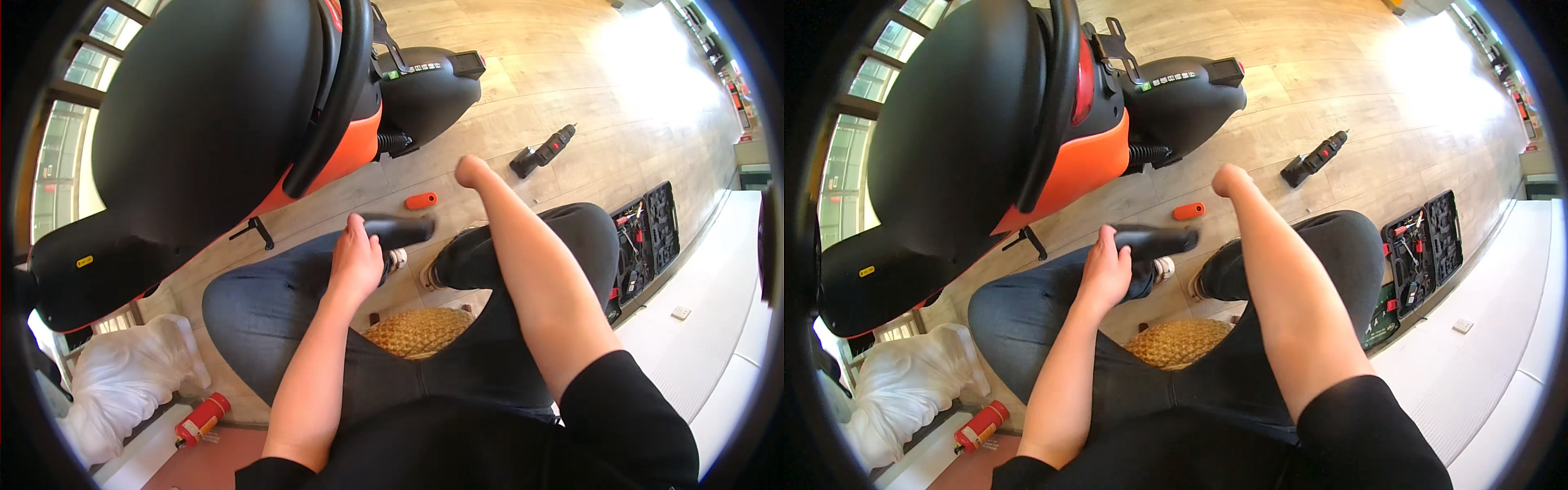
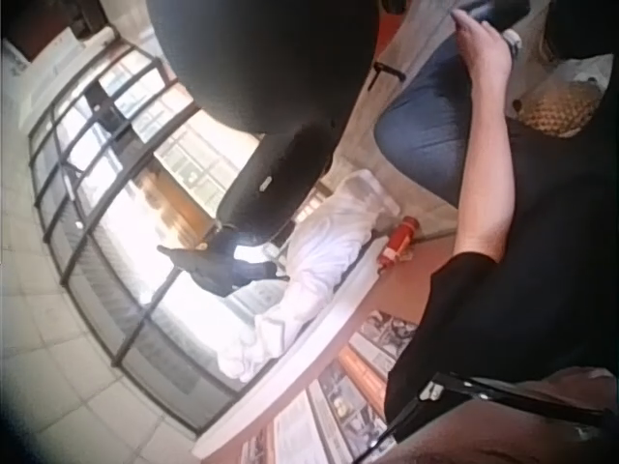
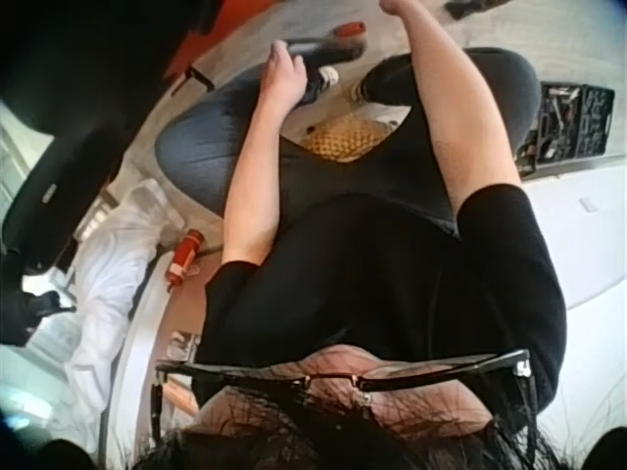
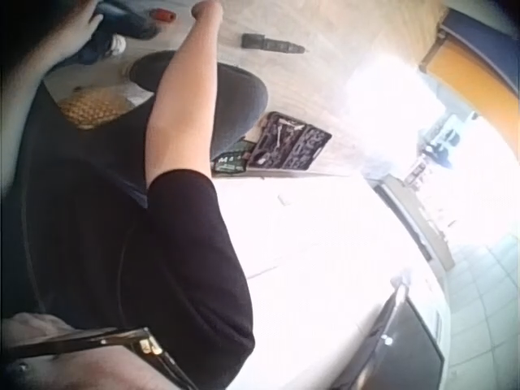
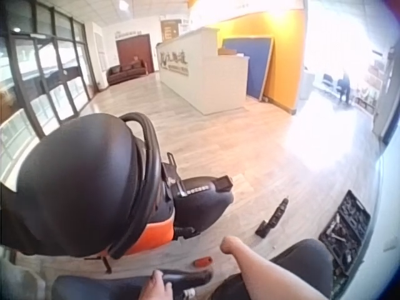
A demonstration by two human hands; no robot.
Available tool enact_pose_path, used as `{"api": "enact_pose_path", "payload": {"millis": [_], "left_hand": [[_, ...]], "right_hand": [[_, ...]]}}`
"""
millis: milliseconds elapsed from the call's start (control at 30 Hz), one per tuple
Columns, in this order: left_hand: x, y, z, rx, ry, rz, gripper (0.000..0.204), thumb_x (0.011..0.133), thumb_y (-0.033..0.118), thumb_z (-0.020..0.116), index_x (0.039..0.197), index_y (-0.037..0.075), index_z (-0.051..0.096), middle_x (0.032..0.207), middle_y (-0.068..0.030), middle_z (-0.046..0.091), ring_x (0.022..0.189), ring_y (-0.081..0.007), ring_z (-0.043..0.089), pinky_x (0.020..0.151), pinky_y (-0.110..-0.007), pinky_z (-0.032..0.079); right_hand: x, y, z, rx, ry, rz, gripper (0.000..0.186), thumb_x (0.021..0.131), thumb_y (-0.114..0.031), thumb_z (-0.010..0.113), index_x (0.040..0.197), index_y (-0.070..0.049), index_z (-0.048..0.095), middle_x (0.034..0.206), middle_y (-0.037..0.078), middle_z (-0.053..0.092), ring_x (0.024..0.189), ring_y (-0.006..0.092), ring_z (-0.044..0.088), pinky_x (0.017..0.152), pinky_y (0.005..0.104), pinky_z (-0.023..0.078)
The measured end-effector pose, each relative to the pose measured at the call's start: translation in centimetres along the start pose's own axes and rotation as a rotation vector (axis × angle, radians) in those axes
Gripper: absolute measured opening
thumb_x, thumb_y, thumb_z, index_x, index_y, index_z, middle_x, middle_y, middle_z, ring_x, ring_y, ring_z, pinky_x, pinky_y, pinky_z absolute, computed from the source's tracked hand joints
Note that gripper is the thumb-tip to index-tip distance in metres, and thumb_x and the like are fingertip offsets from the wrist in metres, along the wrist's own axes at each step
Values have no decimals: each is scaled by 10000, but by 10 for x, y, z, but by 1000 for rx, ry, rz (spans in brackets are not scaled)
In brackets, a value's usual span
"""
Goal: Fixing a rear plastic panel on an electric scooter using a power drill.
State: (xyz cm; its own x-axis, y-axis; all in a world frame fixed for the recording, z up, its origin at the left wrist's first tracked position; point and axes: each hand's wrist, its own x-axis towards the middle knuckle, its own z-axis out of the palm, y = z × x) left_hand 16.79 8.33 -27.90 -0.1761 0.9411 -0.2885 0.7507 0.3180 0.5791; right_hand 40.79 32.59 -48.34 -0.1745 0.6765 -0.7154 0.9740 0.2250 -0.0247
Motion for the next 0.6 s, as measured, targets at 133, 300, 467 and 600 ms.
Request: {"api": "enact_pose_path", "payload": {"millis": [133, 300, 467, 600], "left_hand": [[-20, -30, -22, 121, -49, -197, 332, 928, 109, 567, 1176, -49, 413, 1054, -351, 609, 997, -494, 603, 868, -529, 489], [-17, -32, -17, -26, -92, -360, 310, 940, 115, 545, 1168, -46, 409, 1004, -323, 631, 967, -476, 622, 841, -523, 487], [-8, -11, -7, -141, -126, -449, 246, 974, 61, 536, 1179, 10, 409, 1043, -180, 609, 743, -204, 686, 634, -333, 580], [-6, -17, 2, -143, -99, -475, 248, 968, 52, 531, 1173, 1, 402, 1012, -187, 621, 743, -220, 688, 620, -342, 584]], "right_hand": [[-7, -129, 29, 1768, -232, 45, 407, 1013, -134, 531, 1412, -135, 453, 1265, 136, 603, 986, 320, 644, 866, 408, 547], [-2, -198, 46, 2832, -33, -5, 387, 1002, -87, 574, 1374, -145, 484, 1276, 87, 593, 1056, 275, 633, 955, 402, 533], [20, -206, 62, 2990, 48, -128, 398, 987, -46, 581, 1373, -113, 511, 1221, 49, 643, 1067, 175, 638, 1022, 380, 500], [23, -218, 63, 3189, -43, -77, 364, 977, -9, 584, 1337, -60, 555, 1155, 49, 660, 941, 139, 623, 1030, 355, 495]]}}
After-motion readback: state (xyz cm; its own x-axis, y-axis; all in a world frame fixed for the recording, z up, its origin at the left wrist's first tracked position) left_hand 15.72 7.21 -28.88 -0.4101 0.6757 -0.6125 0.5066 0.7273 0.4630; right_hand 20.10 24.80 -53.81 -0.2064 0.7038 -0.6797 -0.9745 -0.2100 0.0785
